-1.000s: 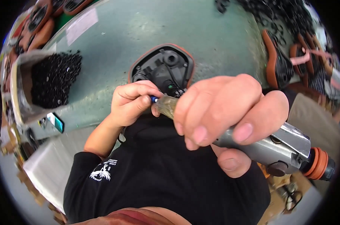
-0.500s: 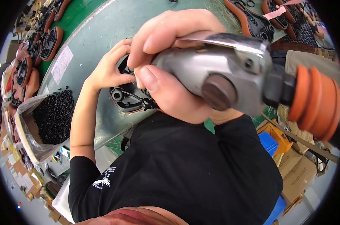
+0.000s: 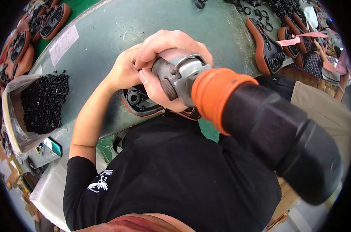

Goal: Assembling bicycle seats by using a pneumatic screwdriver to secure components.

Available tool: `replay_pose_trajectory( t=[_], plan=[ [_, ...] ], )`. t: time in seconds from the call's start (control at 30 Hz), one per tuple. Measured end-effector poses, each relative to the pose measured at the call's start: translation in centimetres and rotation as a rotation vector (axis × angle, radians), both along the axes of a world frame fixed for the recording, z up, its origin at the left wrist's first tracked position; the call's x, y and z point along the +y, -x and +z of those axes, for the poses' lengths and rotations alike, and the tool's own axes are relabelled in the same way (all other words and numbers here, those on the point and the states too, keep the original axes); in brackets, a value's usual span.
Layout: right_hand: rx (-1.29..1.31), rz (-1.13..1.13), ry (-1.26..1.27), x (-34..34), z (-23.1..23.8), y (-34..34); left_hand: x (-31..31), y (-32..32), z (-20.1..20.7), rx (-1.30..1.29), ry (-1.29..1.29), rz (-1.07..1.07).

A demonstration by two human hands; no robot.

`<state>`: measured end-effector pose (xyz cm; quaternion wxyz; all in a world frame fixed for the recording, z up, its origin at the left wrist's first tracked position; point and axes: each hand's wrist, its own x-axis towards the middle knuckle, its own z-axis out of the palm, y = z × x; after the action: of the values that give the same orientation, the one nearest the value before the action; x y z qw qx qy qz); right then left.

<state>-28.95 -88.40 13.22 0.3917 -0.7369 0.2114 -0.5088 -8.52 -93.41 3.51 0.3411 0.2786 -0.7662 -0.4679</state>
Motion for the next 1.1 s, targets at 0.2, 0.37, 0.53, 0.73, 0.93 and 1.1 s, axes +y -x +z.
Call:
replay_pose_trajectory(
  t=[0.2, 0.37, 0.53, 0.73, 0.93, 1.1],
  plan=[
    [0.002, -0.038, 0.046, -1.9, -0.8, -0.6, -0.4, -0.2, 0.2, -0.034, 0.084, 0.048],
    [-0.263, -0.101, -0.084, -1.7, -2.1, -2.7, 0.3, 0.7, 1.5, -0.002, -0.098, 0.075],
    [-0.202, -0.023, -0.024, -1.6, -1.1, -1.2, 0.5, 0.5, 0.1, -0.008, -0.096, 0.049],
    [-0.261, -0.155, -0.120, 0.1, -0.6, 3.3, 0.3, 0.9, 0.1, -0.004, -0.102, 0.038],
    [-0.109, -0.494, -0.152, 0.6, -4.0, 7.9, 0.3, 1.0, -0.1, 0.034, -0.078, 0.044],
    [-0.235, -0.483, -0.311, 0.4, -7.1, 7.8, 0.3, 0.3, -1.1, 0.103, -0.161, 0.122]
  ],
)
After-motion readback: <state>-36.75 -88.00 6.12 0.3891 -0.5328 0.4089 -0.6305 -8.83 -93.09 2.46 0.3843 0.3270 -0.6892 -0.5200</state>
